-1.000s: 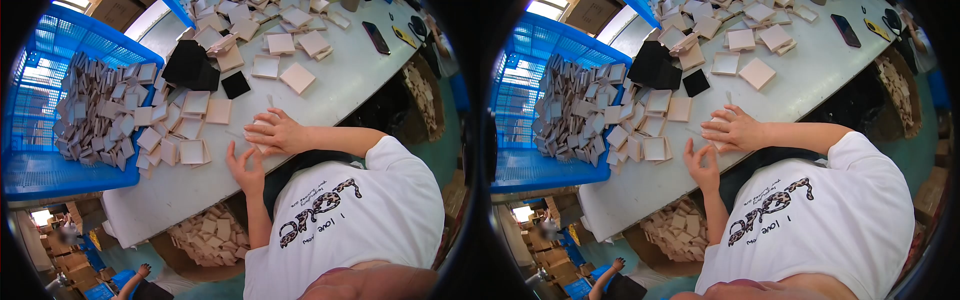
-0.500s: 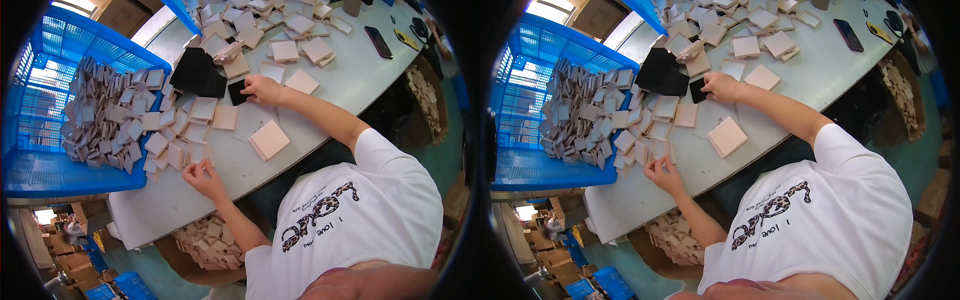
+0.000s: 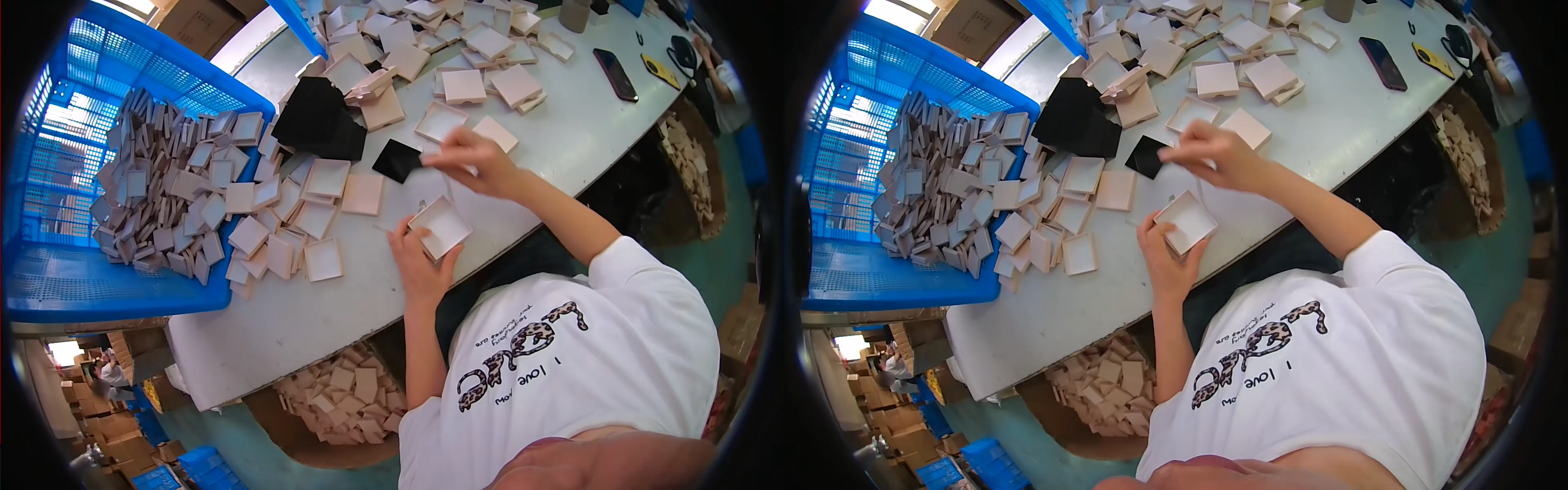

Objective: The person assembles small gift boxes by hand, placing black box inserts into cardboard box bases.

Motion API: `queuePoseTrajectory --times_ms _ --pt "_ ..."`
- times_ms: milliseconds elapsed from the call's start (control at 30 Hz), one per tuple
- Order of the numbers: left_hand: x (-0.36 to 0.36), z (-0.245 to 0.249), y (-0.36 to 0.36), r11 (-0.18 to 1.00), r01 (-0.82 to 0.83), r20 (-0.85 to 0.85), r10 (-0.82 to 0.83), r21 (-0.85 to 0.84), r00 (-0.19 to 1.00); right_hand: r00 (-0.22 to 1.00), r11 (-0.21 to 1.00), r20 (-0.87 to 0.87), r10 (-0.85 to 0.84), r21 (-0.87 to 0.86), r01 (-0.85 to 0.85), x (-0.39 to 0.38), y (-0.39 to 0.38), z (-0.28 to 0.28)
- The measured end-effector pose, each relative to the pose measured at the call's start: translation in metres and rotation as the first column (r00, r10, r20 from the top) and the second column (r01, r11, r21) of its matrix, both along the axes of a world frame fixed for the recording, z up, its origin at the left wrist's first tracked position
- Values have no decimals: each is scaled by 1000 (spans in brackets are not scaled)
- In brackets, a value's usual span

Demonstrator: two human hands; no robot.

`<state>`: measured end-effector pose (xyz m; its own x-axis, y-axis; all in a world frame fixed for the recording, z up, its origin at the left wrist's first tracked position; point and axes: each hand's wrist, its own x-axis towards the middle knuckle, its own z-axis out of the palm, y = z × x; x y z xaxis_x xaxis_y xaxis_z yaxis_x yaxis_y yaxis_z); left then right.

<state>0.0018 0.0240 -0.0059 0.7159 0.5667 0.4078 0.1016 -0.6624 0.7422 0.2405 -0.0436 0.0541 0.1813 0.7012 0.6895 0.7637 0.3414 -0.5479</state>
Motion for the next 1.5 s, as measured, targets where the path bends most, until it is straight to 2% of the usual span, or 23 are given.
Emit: queuePoseTrajectory --times_ms 67,133,267,367,467,567,667,700,767,800,833,867,900,933,967,1067,1167,1200,1233,1267,1367,1467,1500 --pt "4 3 0 999 -53 56 53 -7 997 978 990 152 141 -40 -136 -7 -27 -8" --pt "2 5 -2 996 -58 20 60 -70 998 924 968 293 245 -118 -219 -13 -42 -13" --pt "2 7 -4 968 -58 -1 60 -243 998 919 974 325 222 -124 -191 -24 -39 -13" --pt "0 6 -5 977 -82 -18 81 -195 997 895 952 330 301 -167 -258 -23 -31 -17" --pt "0 9 -4 988 -61 2 62 -145 998 874 911 311 374 -302 -282 -21 -32 -7" --pt "2 8 -4 994 -42 18 44 -101 999 884 879 282 374 -411 -241 -23 -35 -2" --pt "4 4 3 1000 8 -13 -8 4 1000 886 890 268 378 -370 -268 -21 -34 4" --pt "4 4 3 1000 8 -15 -7 23 1000 891 846 110 441 -384 -371 -18 -33 5" --pt "3 5 4 998 4 -19 -2 60 1000 819 738 -211 534 -356 -573 -8 -26 3" --pt "2 5 3 1000 11 -34 -10 29 999 708 689 -648 280 -377 -619 1 -24 -9" --pt "2 5 2 999 6 -32 -5 45 999 868 828 -480 130 -429 -361 8 -16 -6" --pt "2 6 1 998 1 -29 0 60 1000 953 904 -296 -61 -421 -74 15 -6 -3" --pt "1 7 0 997 -2 -27 4 76 1000 981 916 -81 -178 -377 136 21 3 -10" --pt "1 11 -1 995 4 -39 -1 96 999 943 900 130 -306 -283 331 27 15 -27" --pt "2 10 0 994 8 -37 -4 110 999 843 856 318 -433 -148 496 34 26 -42" --pt "-1 4 2 993 21 -30 -17 116 999 844 931 473 -252 -120 345 71 32 -77" --pt "-2 0 2 999 27 6 -28 40 1000 966 947 46 -254 -189 258 60 18 -48" --pt "0 -1 2 1000 25 23 -25 9 999 959 953 -191 -210 -258 158 51 9 -32" --pt "1 -1 2 999 24 39 -23 -22 999 890 953 -421 -175 -300 46 40 -2 -15" --pt "1 -2 2 998 3 38 -1 -63 999 764 947 -627 -150 -312 -70 29 -10 -7" --pt "-2 -3 3 987 -36 11 38 -159 999 688 861 -725 -13 -358 -361 3 -12 -5" --pt "0 -2 3 969 -4 67 21 -249 998 890 862 -455 20 -442 -246 -27 6 -36" --pt "-1 -4 3 959 -5 64 24 -282 998 928 877 -364 80 -418 -239 -29 8 -38"
